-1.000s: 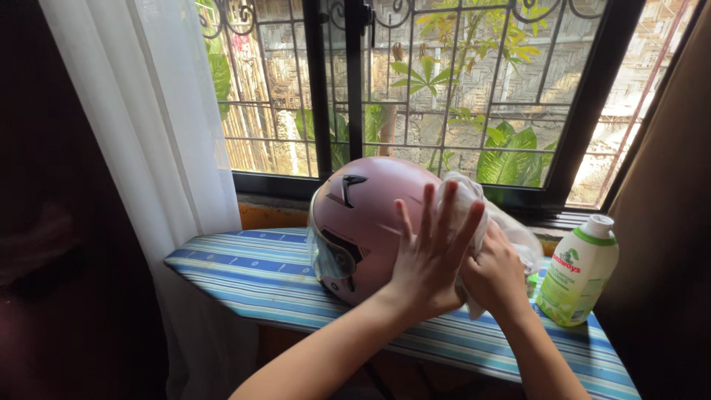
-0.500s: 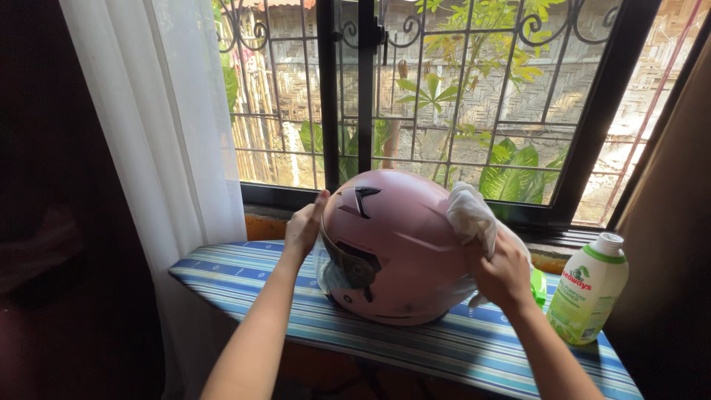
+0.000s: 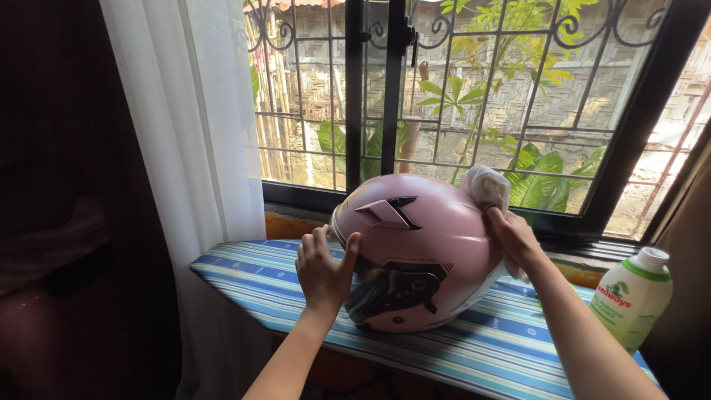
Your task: The person wipes the exterior of a pink motorcycle helmet with a white cloth on a striped ironing board. They rotate the helmet to clean different sides, then lift and remove the clear visor before continuing to wipe the helmet shell.
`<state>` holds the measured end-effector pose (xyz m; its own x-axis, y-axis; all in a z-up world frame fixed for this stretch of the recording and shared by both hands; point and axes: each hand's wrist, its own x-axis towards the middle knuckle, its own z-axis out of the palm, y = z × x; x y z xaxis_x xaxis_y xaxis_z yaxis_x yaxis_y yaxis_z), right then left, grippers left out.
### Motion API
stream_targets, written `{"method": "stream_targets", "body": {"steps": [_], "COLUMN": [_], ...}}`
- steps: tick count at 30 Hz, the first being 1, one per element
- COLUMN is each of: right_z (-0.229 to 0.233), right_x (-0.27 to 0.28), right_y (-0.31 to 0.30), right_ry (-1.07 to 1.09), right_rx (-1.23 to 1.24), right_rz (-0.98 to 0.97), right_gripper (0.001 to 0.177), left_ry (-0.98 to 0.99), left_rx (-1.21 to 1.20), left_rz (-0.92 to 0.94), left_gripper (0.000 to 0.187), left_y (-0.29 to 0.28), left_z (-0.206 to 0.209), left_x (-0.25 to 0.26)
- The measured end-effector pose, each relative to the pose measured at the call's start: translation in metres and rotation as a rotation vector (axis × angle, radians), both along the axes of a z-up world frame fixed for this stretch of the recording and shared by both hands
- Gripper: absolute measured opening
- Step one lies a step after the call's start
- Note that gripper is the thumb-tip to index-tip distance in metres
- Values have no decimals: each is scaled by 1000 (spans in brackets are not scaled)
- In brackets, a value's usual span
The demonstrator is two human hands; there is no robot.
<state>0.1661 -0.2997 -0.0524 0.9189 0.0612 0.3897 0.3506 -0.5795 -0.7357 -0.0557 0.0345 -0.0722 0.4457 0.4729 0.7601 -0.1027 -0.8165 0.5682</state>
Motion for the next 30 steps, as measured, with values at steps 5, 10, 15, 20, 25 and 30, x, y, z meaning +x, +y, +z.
{"method": "stream_targets", "body": {"steps": [5, 10, 15, 20, 25, 30], "right_z": [20, 79, 138, 130, 78, 26], "right_x": [-15, -48, -106, -149, -190, -227], "right_y": [12, 77, 165, 243, 234, 145], "right_ry": [43, -594, -143, -339, -820, -1126], "right_rx": [-105, -693, -602, -1007, -901, -478], "right_rz": [-35, 235, 262, 219, 227, 282], "right_gripper": [66, 51, 53, 50, 47, 64], "left_ry": [11, -8, -18, -147, -343, -220], "left_rx": [40, 83, 130, 187, -166, -491], "left_rz": [-5, -9, -13, 1, -431, -572], "left_gripper": [80, 82, 85, 77, 67, 69], "left_y": [1, 3, 8, 10, 44, 79], "left_z": [0, -2, -7, -22, -51, -23], "left_x": [6, 11, 11, 12, 37, 55]}}
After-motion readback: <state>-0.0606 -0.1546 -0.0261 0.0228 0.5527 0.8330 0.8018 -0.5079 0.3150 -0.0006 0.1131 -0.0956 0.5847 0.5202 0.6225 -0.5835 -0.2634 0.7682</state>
